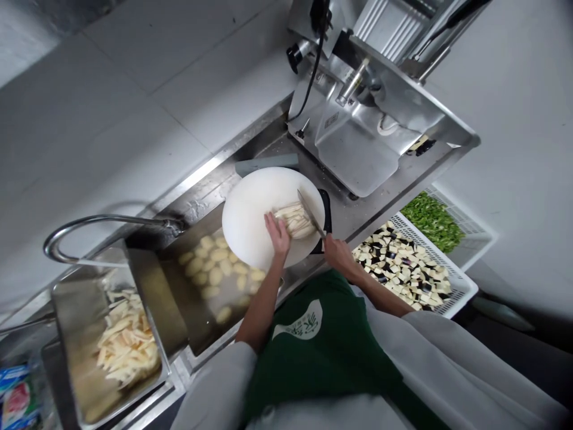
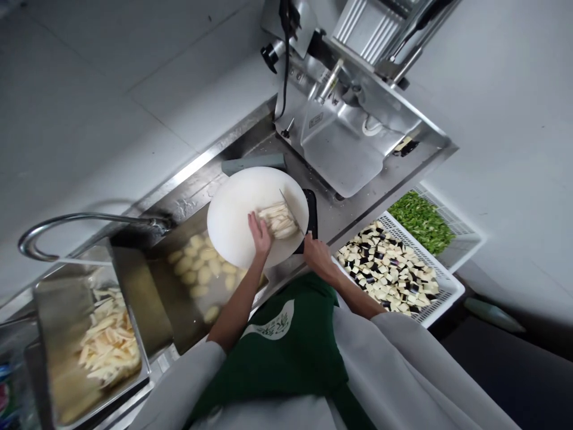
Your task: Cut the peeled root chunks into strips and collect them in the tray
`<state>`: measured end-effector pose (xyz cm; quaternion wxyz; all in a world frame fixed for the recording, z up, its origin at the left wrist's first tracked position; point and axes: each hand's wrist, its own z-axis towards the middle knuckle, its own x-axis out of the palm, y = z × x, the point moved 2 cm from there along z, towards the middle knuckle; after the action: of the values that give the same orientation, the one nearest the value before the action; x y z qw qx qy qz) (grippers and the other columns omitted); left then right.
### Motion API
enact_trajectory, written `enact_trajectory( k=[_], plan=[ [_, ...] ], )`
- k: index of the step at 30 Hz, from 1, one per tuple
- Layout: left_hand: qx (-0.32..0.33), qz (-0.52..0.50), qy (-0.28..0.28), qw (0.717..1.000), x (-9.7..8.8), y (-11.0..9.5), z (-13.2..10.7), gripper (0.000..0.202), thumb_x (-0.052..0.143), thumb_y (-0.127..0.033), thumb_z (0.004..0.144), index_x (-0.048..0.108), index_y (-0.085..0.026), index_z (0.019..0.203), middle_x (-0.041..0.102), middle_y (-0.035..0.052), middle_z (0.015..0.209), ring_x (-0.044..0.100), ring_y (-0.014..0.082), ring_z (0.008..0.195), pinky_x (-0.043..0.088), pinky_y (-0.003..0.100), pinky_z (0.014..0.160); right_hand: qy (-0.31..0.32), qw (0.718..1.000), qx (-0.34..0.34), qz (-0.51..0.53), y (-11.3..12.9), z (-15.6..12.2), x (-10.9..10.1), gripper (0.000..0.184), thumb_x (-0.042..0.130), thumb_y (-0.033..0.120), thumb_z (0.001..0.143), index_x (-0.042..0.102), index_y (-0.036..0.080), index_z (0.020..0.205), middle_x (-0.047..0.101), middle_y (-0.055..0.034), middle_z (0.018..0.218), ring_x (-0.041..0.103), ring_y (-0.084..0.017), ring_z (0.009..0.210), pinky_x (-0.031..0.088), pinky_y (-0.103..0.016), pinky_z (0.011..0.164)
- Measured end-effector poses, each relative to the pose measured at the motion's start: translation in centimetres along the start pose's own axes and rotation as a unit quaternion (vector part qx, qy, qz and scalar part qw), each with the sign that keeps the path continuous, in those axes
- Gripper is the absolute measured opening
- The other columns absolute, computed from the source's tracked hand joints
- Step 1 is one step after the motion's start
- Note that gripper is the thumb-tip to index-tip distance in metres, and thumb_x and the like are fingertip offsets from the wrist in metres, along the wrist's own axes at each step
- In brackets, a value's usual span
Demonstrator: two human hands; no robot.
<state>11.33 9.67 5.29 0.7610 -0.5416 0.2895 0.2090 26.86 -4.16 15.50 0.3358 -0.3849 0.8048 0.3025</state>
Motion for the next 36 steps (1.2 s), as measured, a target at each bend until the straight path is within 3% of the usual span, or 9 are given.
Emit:
enact_trajectory(
  k=[4,6,10,13,17,24,30,33,36],
  plan=[
    [-0.029,-0.019,0.025,0.999,1.6,-2.2,0.6,0.054,0.029,-0.04,0.107,0.029,-0.016,0.156,0.02,0.0198,0.165,0.017,0.0271,0.156,0.03,0.054,0.124,-0.001,1.0,-0.016,0.003,0.4,0.1,0.3,0.03,0.029,0.023,0.105,0.053,0.013,0.119,0.073,-0.0184,0.1,0.072,-0.029,0.095,0.045,-0.032,0.079],
    [-0.011,-0.035,0.02,0.999,0.6,-3.1,-0.2,0.048,0.034,-0.036,0.106,0.04,-0.013,0.148,0.034,0.0224,0.156,0.028,0.03,0.151,0.03,0.056,0.122,-0.017,1.0,-0.011,0.006,-0.5,0.5,-0.4,0.032,0.028,0.028,0.107,0.055,0.013,0.117,0.073,-0.0181,0.1,0.071,-0.029,0.093,0.045,-0.032,0.077],
    [0.178,-0.066,0.224,0.956,0.1,-4.8,-6.6,0.029,0.04,-0.024,0.1,0.066,-0.017,0.113,0.063,0.0145,0.116,0.061,0.0241,0.113,0.052,0.043,0.101,-0.037,0.999,0.002,0.006,-3.6,1.7,-1.9,0.033,0.032,0.03,0.107,0.057,0.012,0.117,0.072,-0.0182,0.1,0.071,-0.028,0.094,0.045,-0.032,0.078],
    [0.209,-0.013,0.349,0.914,3.0,-6.2,-11.6,0.026,0.047,-0.019,0.094,0.07,-0.018,0.106,0.064,0.0126,0.12,0.063,0.0246,0.108,0.054,0.041,0.095,-0.039,0.999,0.003,-0.003,-5.2,2.4,-2.4,0.034,0.033,0.031,0.106,0.059,0.011,0.117,0.072,-0.019,0.1,0.071,-0.028,0.095,0.045,-0.032,0.078],
    [0.108,0.116,0.403,0.901,8.0,-6.9,-12.1,0.026,0.045,-0.015,0.095,0.067,-0.014,0.108,0.051,0.0178,0.144,0.058,0.0317,0.118,0.049,0.049,0.101,-0.041,0.999,-0.008,-0.011,-5.8,2.7,-2.2,0.037,0.032,0.032,0.106,0.059,0.01,0.119,0.073,-0.02,0.1,0.071,-0.029,0.093,0.045,-0.032,0.075],
    [0.103,0.072,0.368,0.921,8.6,-6.1,-11.0,0.024,0.045,0.001,0.089,0.06,-0.017,0.088,0.062,0.0137,0.109,0.062,0.0247,0.104,0.053,0.041,0.097,-0.039,0.999,-0.011,-0.014,-6.3,2.2,-1.5,0.034,0.034,0.031,0.106,0.059,0.011,0.117,0.074,-0.019,0.099,0.071,-0.029,0.094,0.043,-0.031,0.073],
    [0.11,-0.079,0.234,0.963,0.3,-6.7,-12.7,0.016,0.053,-0.013,0.092,0.06,-0.024,0.083,0.063,0.0079,0.095,0.064,0.021,0.092,0.059,0.039,0.084,-0.043,0.999,-0.02,-0.011,-6.3,1.8,-1.9,0.033,0.035,0.031,0.106,0.059,0.011,0.116,0.073,-0.0192,0.1,0.071,-0.029,0.094,0.042,-0.031,0.074],
    [0.074,-0.119,0.096,0.985,-3.7,-6.2,-9.0,0.017,0.054,-0.025,0.097,0.061,-0.024,0.081,0.064,0.0055,0.092,0.065,0.0201,0.089,0.058,0.039,0.083,-0.04,0.999,-0.032,-0.01,-5.4,1.5,-1.8,0.036,0.032,0.032,0.106,0.059,0.011,0.116,0.072,-0.0191,0.099,0.071,-0.028,0.091,0.042,-0.032,0.074],
    [0.046,-0.101,0.037,0.993,-4.4,-4.9,-3.6,0.019,0.053,-0.032,0.099,0.065,-0.02,0.091,0.064,0.0069,0.093,0.063,0.0202,0.091,0.054,0.037,0.086,-0.039,0.998,-0.045,-0.014,-4.1,1.2,-1.5,0.039,0.028,0.033,0.107,0.059,0.012,0.116,0.072,-0.0186,0.099,0.071,-0.029,0.093,0.043,-0.032,0.075]
  ],
)
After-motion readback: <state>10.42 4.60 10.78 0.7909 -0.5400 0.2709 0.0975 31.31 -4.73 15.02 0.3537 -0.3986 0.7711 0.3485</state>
